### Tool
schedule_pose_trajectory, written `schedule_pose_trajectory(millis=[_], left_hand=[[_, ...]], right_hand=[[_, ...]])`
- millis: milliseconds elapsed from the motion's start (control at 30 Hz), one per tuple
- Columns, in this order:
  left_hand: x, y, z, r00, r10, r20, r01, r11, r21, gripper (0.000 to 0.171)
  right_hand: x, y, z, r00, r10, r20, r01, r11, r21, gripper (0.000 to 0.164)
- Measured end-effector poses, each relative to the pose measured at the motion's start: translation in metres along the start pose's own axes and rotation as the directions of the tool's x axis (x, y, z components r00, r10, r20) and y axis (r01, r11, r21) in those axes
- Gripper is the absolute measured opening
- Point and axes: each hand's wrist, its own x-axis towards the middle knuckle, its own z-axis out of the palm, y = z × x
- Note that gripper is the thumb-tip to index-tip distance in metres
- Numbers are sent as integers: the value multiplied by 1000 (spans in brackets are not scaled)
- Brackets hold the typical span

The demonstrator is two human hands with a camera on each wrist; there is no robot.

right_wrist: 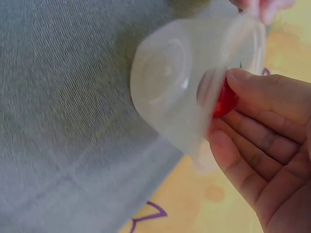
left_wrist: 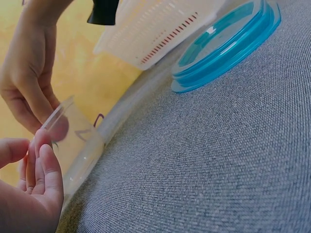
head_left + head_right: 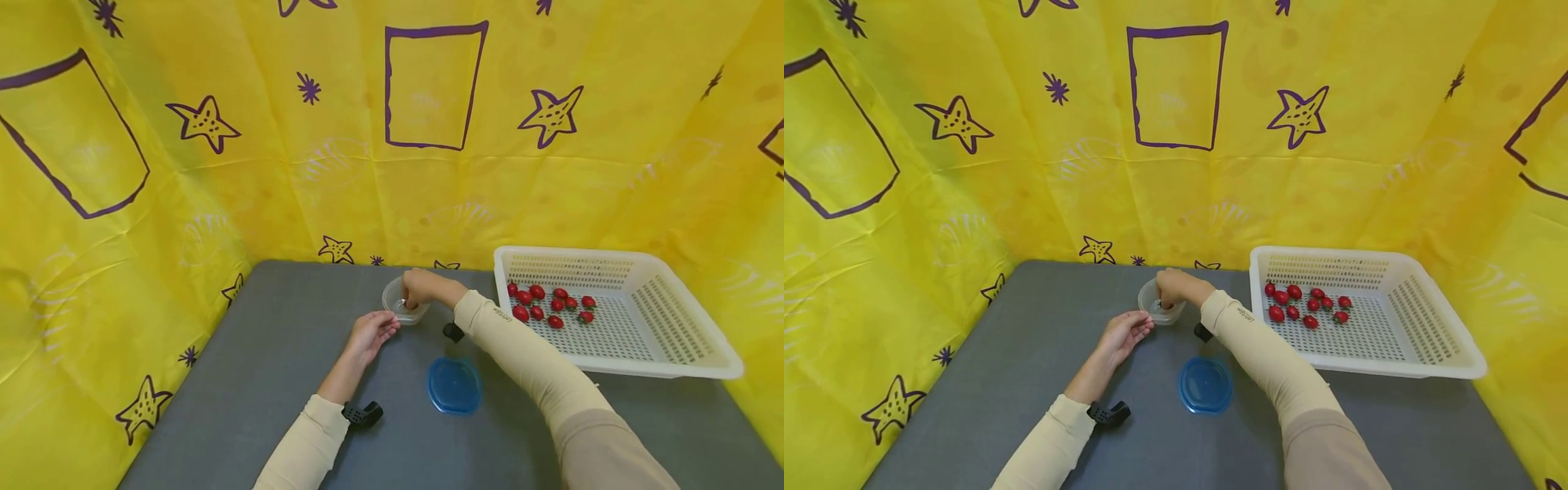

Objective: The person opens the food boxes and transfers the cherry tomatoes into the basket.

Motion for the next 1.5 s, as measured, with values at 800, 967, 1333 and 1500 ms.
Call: schedule_pose_trajectory(millis=[800, 967, 1333, 1500], left_hand=[[2, 6, -1, 1000, -12, -23, 12, 1000, -1, 6], [3, 8, 1, 1000, -15, -25, 15, 1000, 3, 14], [3, 5, 0, 999, -23, -26, 23, 1000, -4, 6], [1, 3, 0, 999, -38, -29, 38, 999, 3, 6]], right_hand=[[-44, 31, -70, 982, -3, -186, 14, 998, 59, 6], [-62, 46, -84, 974, 49, -219, -34, 997, 75, 6], [-100, 81, -96, 949, 138, -284, -107, 987, 124, 11], [-120, 92, -98, 938, 204, -280, -169, 975, 143, 15]])
